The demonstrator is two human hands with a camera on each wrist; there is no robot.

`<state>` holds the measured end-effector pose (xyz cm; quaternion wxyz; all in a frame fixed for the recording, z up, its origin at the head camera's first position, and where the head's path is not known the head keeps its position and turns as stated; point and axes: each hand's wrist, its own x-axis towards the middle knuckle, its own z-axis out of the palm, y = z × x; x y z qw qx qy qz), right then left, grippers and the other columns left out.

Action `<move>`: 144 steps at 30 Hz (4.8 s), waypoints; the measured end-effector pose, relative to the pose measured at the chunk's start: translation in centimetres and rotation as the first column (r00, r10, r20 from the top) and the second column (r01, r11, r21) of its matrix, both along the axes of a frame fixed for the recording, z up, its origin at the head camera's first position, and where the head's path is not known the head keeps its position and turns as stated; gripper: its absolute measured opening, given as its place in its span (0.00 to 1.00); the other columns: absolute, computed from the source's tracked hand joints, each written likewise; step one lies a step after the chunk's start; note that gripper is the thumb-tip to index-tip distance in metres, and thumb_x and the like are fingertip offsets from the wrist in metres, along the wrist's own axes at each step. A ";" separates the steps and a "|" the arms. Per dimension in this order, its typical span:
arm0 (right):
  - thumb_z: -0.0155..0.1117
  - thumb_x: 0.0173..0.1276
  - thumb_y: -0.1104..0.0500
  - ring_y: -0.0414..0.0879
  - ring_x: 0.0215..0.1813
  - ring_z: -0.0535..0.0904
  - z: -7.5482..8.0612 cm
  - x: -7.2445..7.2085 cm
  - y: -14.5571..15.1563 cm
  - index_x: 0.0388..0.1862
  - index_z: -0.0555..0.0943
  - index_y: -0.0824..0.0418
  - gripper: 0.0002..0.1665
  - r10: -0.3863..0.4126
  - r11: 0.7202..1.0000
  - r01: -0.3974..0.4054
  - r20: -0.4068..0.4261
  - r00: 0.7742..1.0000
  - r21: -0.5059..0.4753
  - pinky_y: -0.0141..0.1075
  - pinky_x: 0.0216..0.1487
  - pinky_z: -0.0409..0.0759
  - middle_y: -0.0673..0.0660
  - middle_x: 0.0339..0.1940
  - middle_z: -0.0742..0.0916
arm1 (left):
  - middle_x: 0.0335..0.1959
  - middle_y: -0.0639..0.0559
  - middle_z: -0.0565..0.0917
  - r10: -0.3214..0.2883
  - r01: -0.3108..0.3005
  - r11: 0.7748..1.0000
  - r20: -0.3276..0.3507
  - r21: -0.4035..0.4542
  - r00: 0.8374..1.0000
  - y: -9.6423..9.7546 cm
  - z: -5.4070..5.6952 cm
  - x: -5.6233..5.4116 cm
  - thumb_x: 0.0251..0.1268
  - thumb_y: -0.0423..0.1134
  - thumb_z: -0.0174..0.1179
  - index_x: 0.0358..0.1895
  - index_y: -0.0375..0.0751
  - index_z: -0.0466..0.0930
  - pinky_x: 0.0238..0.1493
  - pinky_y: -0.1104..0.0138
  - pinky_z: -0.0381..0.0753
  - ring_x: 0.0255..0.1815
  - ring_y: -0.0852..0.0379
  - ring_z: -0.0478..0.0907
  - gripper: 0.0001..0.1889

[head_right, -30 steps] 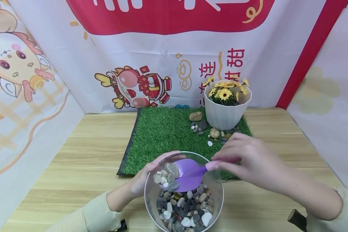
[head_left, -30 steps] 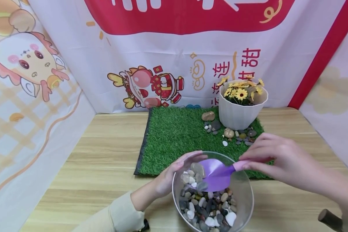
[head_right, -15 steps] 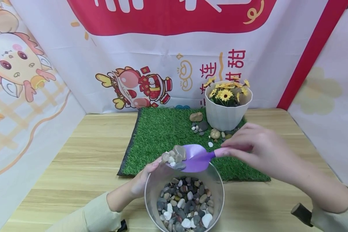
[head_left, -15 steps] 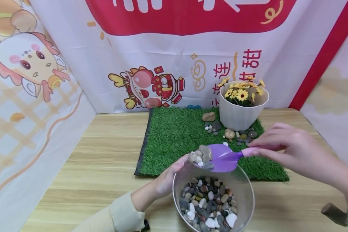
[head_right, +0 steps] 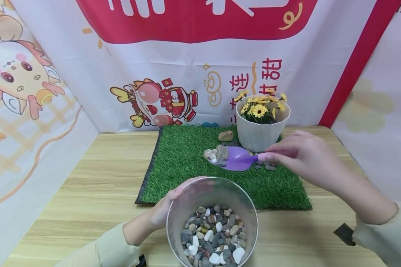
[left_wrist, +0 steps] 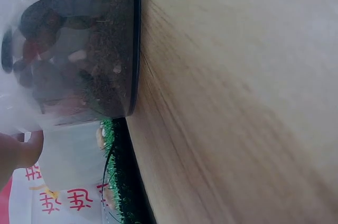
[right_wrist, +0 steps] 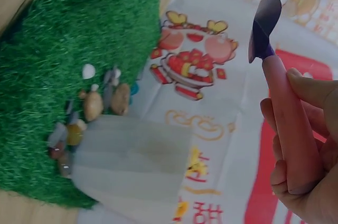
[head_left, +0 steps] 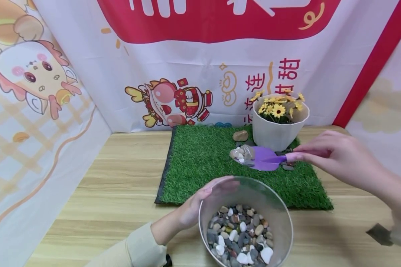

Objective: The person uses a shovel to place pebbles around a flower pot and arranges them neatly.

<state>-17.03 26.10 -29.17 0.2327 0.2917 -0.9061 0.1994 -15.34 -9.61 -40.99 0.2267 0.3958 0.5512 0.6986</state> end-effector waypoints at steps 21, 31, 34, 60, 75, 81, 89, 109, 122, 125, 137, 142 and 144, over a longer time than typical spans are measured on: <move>0.73 0.68 0.49 0.45 0.32 0.77 -6.5 -4.3 1.0 0.43 0.92 0.59 0.15 -0.186 0.978 0.155 0.236 0.954 0.142 0.41 0.29 0.72 0.53 0.33 0.90 | 0.79 0.30 0.57 0.016 -0.016 1.000 -0.033 -0.012 0.999 -0.1 -0.1 0.1 0.82 0.51 0.28 0.79 0.28 0.46 0.78 0.46 0.54 0.79 0.35 0.55 0.35; 0.72 0.69 0.47 0.51 0.35 0.81 -8.3 -4.7 1.1 0.45 0.92 0.60 0.18 -0.220 0.970 0.190 0.224 0.949 0.148 0.42 0.27 0.72 0.55 0.35 0.91 | 0.79 0.31 0.57 0.013 -0.014 1.000 -0.029 -0.013 0.999 0.0 -0.1 0.0 0.82 0.51 0.28 0.80 0.28 0.46 0.78 0.47 0.54 0.79 0.37 0.55 0.35; 0.73 0.68 0.49 0.55 0.37 0.82 -8.6 -4.6 1.2 0.44 0.92 0.61 0.17 -0.225 0.967 0.194 0.195 0.955 0.168 0.46 0.27 0.76 0.57 0.35 0.91 | 0.79 0.32 0.57 0.017 -0.018 1.000 -0.039 -0.021 0.999 0.0 -0.1 0.0 0.82 0.51 0.28 0.80 0.29 0.47 0.78 0.47 0.54 0.79 0.37 0.56 0.35; 0.75 0.64 0.55 0.51 0.26 0.72 -9.2 -5.4 0.1 0.29 0.90 0.61 0.10 -0.049 0.967 0.086 -0.155 0.987 0.241 0.46 0.22 0.74 0.55 0.23 0.86 | 0.79 0.30 0.56 0.009 -0.010 1.000 -0.034 -0.014 0.999 0.0 0.1 -0.1 0.82 0.52 0.28 0.79 0.26 0.46 0.79 0.48 0.51 0.79 0.36 0.55 0.36; 0.23 0.78 0.28 0.53 0.25 0.74 -9.1 -4.9 1.2 0.26 0.89 0.63 0.55 -0.049 0.970 0.101 -0.231 0.972 0.220 0.48 0.21 0.75 0.58 0.21 0.85 | 0.79 0.32 0.57 0.024 -0.026 0.999 -0.052 -0.033 0.998 0.0 0.0 -0.1 0.81 0.53 0.28 0.79 0.28 0.47 0.78 0.47 0.53 0.79 0.38 0.56 0.36; 0.21 0.78 0.28 0.55 0.28 0.76 -9.0 -4.0 2.4 0.26 0.89 0.63 0.56 -0.063 0.970 0.112 -0.219 0.974 0.218 0.50 0.22 0.78 0.58 0.23 0.86 | 0.79 0.30 0.57 0.013 -0.014 1.000 -0.048 -0.015 0.999 0.0 0.0 -0.2 0.82 0.53 0.28 0.79 0.27 0.46 0.79 0.47 0.52 0.79 0.36 0.55 0.36; 0.27 0.79 0.28 0.55 0.27 0.77 -9.0 -3.6 3.2 0.22 0.88 0.61 0.53 -0.057 0.971 0.116 -0.272 0.961 0.208 0.50 0.18 0.76 0.57 0.20 0.85 | 0.79 0.29 0.56 0.014 -0.014 1.000 -0.052 -0.017 0.999 -0.1 0.0 -0.2 0.82 0.51 0.27 0.79 0.26 0.46 0.79 0.47 0.52 0.79 0.35 0.55 0.35; 0.73 0.68 0.52 0.60 0.41 0.85 -10.4 -4.3 3.8 0.42 0.91 0.62 0.14 -0.214 0.967 0.173 0.231 0.949 0.185 0.56 0.37 0.82 0.59 0.37 0.91 | 0.79 0.31 0.58 0.023 -0.026 0.999 -0.068 -0.036 0.997 0.0 0.1 -0.1 0.82 0.51 0.26 0.79 0.27 0.47 0.79 0.48 0.53 0.79 0.37 0.57 0.35; 0.72 0.68 0.49 0.58 0.41 0.83 -11.0 -4.5 2.5 0.42 0.92 0.61 0.16 -0.210 0.968 0.184 0.152 0.966 0.168 0.56 0.36 0.81 0.59 0.38 0.91 | 0.79 0.31 0.58 0.024 -0.026 0.999 -0.068 -0.034 0.997 -0.1 0.1 -0.2 0.82 0.52 0.26 0.79 0.27 0.47 0.79 0.48 0.53 0.79 0.37 0.57 0.35; 0.72 0.69 0.49 0.58 0.40 0.83 -10.9 -4.6 2.3 0.43 0.91 0.61 0.16 -0.215 0.968 0.186 0.172 0.961 0.169 0.55 0.35 0.81 0.60 0.37 0.91 | 0.79 0.32 0.58 0.026 -0.029 0.999 -0.067 -0.041 0.997 -0.1 0.1 -0.1 0.82 0.52 0.26 0.79 0.27 0.47 0.79 0.49 0.53 0.79 0.38 0.57 0.35; 0.73 0.68 0.50 0.50 0.32 0.80 -11.5 -4.8 3.0 0.42 0.92 0.61 0.16 -0.231 0.970 0.209 0.202 0.952 0.127 0.45 0.25 0.75 0.52 0.30 0.90 | 0.79 0.31 0.57 0.015 -0.017 1.000 -0.066 -0.025 0.998 0.0 0.0 -0.3 0.82 0.52 0.28 0.79 0.27 0.46 0.79 0.48 0.52 0.79 0.37 0.56 0.36; 0.77 0.62 0.54 0.59 0.37 0.83 -11.8 -4.6 3.3 0.35 0.92 0.59 0.10 -0.193 0.974 0.190 0.018 0.981 0.125 0.55 0.30 0.80 0.57 0.31 0.90 | 0.79 0.30 0.57 0.009 -0.010 1.000 -0.068 -0.013 0.998 0.1 0.1 -0.3 0.82 0.53 0.27 0.79 0.26 0.46 0.79 0.48 0.52 0.79 0.35 0.56 0.36; 0.78 0.60 0.56 0.60 0.38 0.83 -11.5 -4.5 3.4 0.35 0.91 0.60 0.09 -0.182 0.974 0.184 -0.030 0.983 0.129 0.56 0.33 0.81 0.59 0.31 0.90 | 0.79 0.30 0.57 0.011 -0.012 1.000 -0.069 -0.015 0.998 0.1 0.2 -0.3 0.82 0.53 0.27 0.79 0.26 0.46 0.79 0.48 0.52 0.79 0.36 0.56 0.36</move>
